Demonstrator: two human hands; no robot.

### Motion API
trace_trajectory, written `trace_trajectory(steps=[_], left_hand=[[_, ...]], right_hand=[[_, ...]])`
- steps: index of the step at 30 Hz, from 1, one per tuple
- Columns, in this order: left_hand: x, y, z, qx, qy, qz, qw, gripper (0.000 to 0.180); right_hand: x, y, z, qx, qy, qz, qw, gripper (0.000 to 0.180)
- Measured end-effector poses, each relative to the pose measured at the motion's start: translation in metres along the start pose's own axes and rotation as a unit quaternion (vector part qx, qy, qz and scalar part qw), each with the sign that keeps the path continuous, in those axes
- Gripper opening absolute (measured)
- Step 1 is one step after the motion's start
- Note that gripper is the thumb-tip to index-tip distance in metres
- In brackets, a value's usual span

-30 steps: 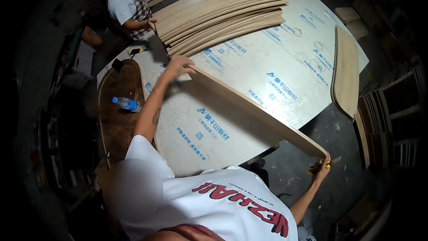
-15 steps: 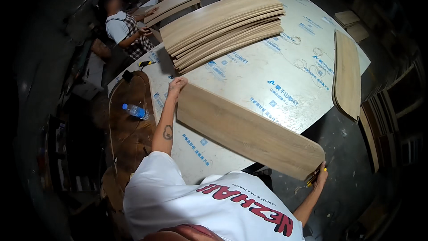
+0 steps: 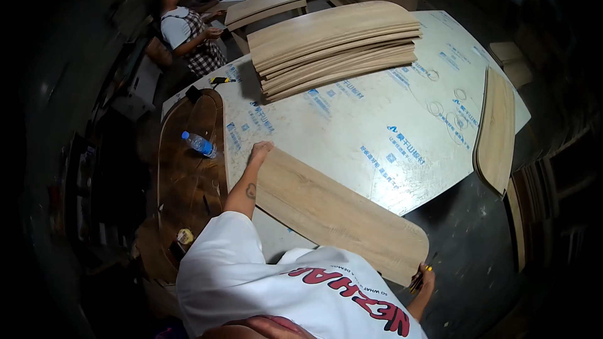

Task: The person trims the edges of a wooden board with a utility knife and places it onto a stack.

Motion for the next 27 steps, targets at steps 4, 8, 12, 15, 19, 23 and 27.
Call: trace_trajectory(steps=[4,8,12,15,19,23,27], left_hand=[[0.016,0.004,-0.005,-0.025,-0.040,0.004,0.999,0.024],[0.013,0.003,0.003,-0.034,-0.042,0.043,0.998,0.021],[-0.008,-0.016,0.023,0.033,-0.077,0.015,0.996,0.022],[-0.020,-0.012,0.046,-0.008,-0.072,0.043,0.996,0.034],[-0.012,0.021,0.039,-0.074,-0.052,0.061,0.994,0.021],[-0.038,0.015,0.053,-0.103,0.047,0.158,0.981,0.025],[-0.027,0.027,0.042,-0.165,0.080,0.178,0.967,0.024]], right_hand=[[-0.014,0.016,-0.030,0.061,-0.031,-0.020,0.997,0.040],[-0.023,0.024,-0.055,0.072,0.002,-0.034,0.997,0.044],[-0.021,0.025,-0.069,-0.038,0.017,-0.004,0.999,0.042],[-0.027,0.025,-0.051,-0.147,0.076,0.013,0.986,0.036],[-0.020,0.067,-0.028,-0.136,0.094,-0.031,0.986,0.040],[-0.015,0.081,-0.053,-0.080,0.001,-0.032,0.996,0.021],[-0.010,0.106,-0.075,-0.057,0.006,-0.168,0.984,0.024]])
Point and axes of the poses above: each hand's wrist, its own y-axis away from the middle knuckle, its own x-axis out of the palm, z = x × y, the point moved 4 cm from there along -y, towards the middle knuckle, and after that the axes turned 8 degrees about -x, right-handed, at the moved point
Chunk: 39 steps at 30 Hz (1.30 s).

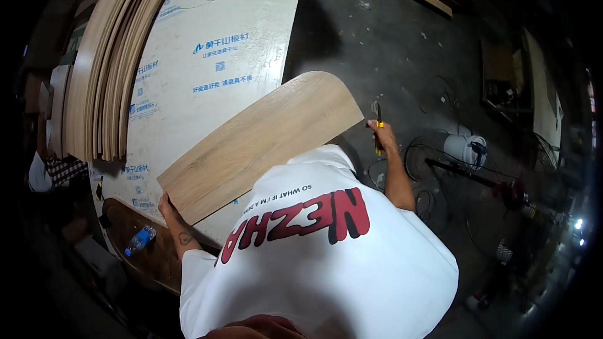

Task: The person trims the edges of a wooden board with a utility knife and places it onto a stack.

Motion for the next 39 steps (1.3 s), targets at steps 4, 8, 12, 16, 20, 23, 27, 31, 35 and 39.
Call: trace_trajectory(steps=[4,8,12,16,20,23,27,31,35,39], left_hand=[[-0.015,-0.007,-0.003,-0.012,0.002,-0.016,1.000,0.022],[-0.026,-0.006,-0.003,-0.031,-0.013,-0.045,0.998,0.021],[0.001,0.009,-0.009,-0.033,0.001,-0.038,0.999,0.022],[0.010,0.021,-0.012,-0.018,-0.020,-0.081,0.996,0.023],[0.000,0.019,-0.003,0.026,-0.007,-0.071,0.997,0.024],[-0.008,0.024,0.010,0.032,-0.007,-0.143,0.989,0.028],[-0.004,0.058,0.013,0.031,-0.181,-0.370,0.911,0.045],[0.036,0.107,-0.006,0.063,0.021,-0.370,0.927,0.053],[0.020,0.166,-0.010,0.047,0.085,-0.392,0.915,0.036],[0.045,0.243,-0.091,0.154,0.201,-0.139,0.957,0.042]], right_hand=[[0.020,-0.003,0.022,-0.044,-0.141,-0.014,0.989,0.029],[0.030,-0.020,0.021,-0.029,-0.160,0.003,0.987,0.025],[0.024,-0.025,0.010,-0.005,-0.206,0.016,0.978,0.020],[0.022,-0.033,0.019,-0.016,-0.208,0.030,0.977,0.021],[0.023,-0.047,0.041,-0.048,-0.198,0.040,0.978,0.021],[0.027,-0.062,0.072,-0.035,-0.199,0.045,0.978,0.016],[0.024,-0.097,0.130,-0.060,-0.194,0.060,0.977,0.021],[0.030,-0.139,0.208,-0.106,-0.312,0.132,0.935,0.020],[0.074,-0.177,0.330,-0.119,-0.346,0.185,0.912,0.027],[0.075,-0.251,0.431,-0.206,-0.363,0.297,0.859,0.025]])
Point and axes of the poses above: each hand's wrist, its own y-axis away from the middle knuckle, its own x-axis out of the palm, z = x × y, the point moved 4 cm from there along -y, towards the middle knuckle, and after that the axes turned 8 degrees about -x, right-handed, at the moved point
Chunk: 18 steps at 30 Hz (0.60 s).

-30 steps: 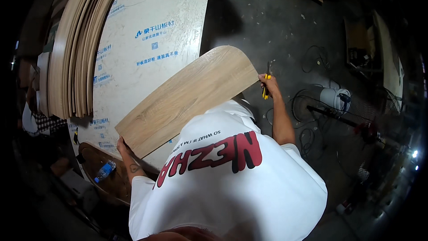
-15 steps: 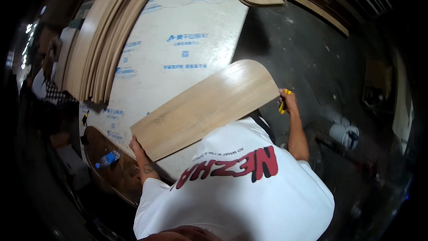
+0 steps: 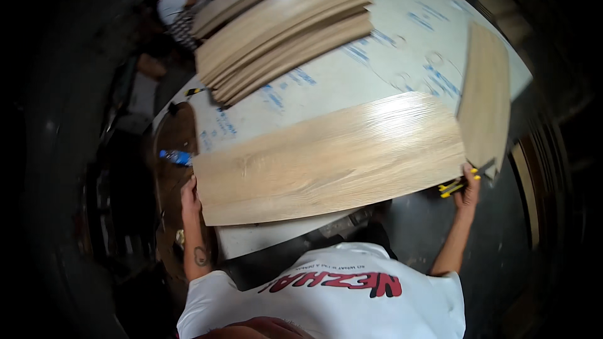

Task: The person trims the edges of a wooden board with a utility knife and places it onto a stack.

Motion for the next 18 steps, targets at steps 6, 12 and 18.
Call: trace_trajectory(steps=[6,12,18], left_hand=[[0.104,0.188,-0.181,0.135,0.172,0.176,0.960,0.098],[0.228,0.233,-0.012,0.318,0.438,0.328,0.774,0.116],[0.298,0.206,0.105,-0.011,0.462,0.052,0.885,0.053]], right_hand=[[0.078,-0.082,0.108,-0.012,-0.154,0.050,0.987,0.011],[0.054,-0.084,0.065,-0.002,-0.182,0.057,0.982,0.033],[0.041,-0.087,0.033,0.004,-0.241,0.205,0.949,0.021]])
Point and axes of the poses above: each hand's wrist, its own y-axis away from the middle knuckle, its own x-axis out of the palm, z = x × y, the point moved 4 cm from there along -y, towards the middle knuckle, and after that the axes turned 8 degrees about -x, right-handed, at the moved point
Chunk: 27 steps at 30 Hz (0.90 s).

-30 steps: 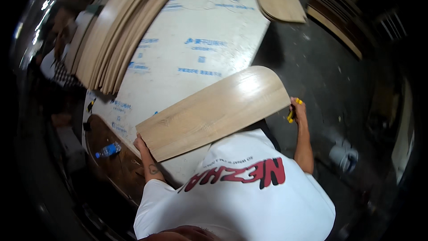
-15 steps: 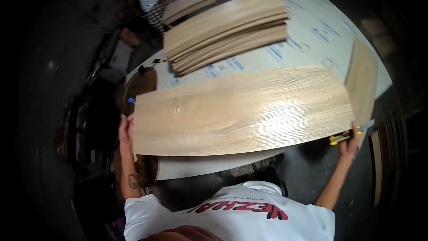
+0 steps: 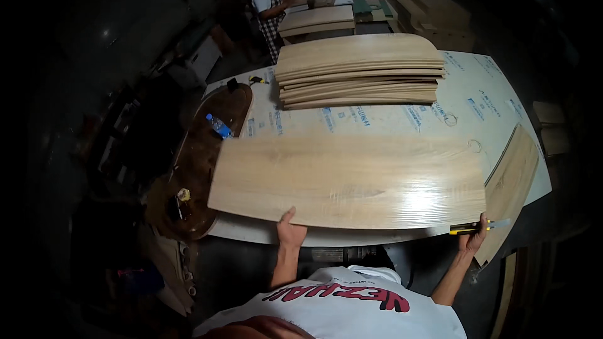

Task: The person trims the edges of a wooden board with a utility knife and places it onto a stack.

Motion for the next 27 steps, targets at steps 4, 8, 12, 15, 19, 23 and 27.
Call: trace_trajectory(steps=[4,8,12,15,19,23,27], left_hand=[[-0.033,0.018,0.007,0.012,-0.016,-0.021,1.000,0.055],[-0.050,-0.011,0.010,0.040,-0.043,-0.047,0.997,0.051],[-0.009,-0.041,0.018,0.087,-0.041,-0.024,0.995,0.049],[0.045,-0.055,0.030,0.114,-0.067,-0.032,0.991,0.054],[0.123,-0.076,0.052,0.153,-0.085,-0.001,0.985,0.056],[0.106,-0.142,0.036,0.173,-0.065,0.001,0.983,0.054],[0.185,-0.212,-0.012,0.203,-0.074,0.066,0.974,0.048]], right_hand=[[-0.006,0.009,-0.026,0.023,0.076,-0.094,0.992,0.012],[-0.010,-0.012,-0.032,0.019,0.133,-0.146,0.980,0.015],[0.001,-0.074,-0.039,0.033,0.173,-0.160,0.971,0.017],[-0.004,-0.116,-0.039,0.034,0.203,-0.175,0.963,0.017],[0.008,-0.189,-0.038,0.050,0.168,-0.141,0.974,0.017],[0.028,-0.268,-0.072,0.078,0.110,-0.085,0.987,0.015],[0.105,-0.366,-0.119,0.071,0.085,0.011,0.994,0.014]])
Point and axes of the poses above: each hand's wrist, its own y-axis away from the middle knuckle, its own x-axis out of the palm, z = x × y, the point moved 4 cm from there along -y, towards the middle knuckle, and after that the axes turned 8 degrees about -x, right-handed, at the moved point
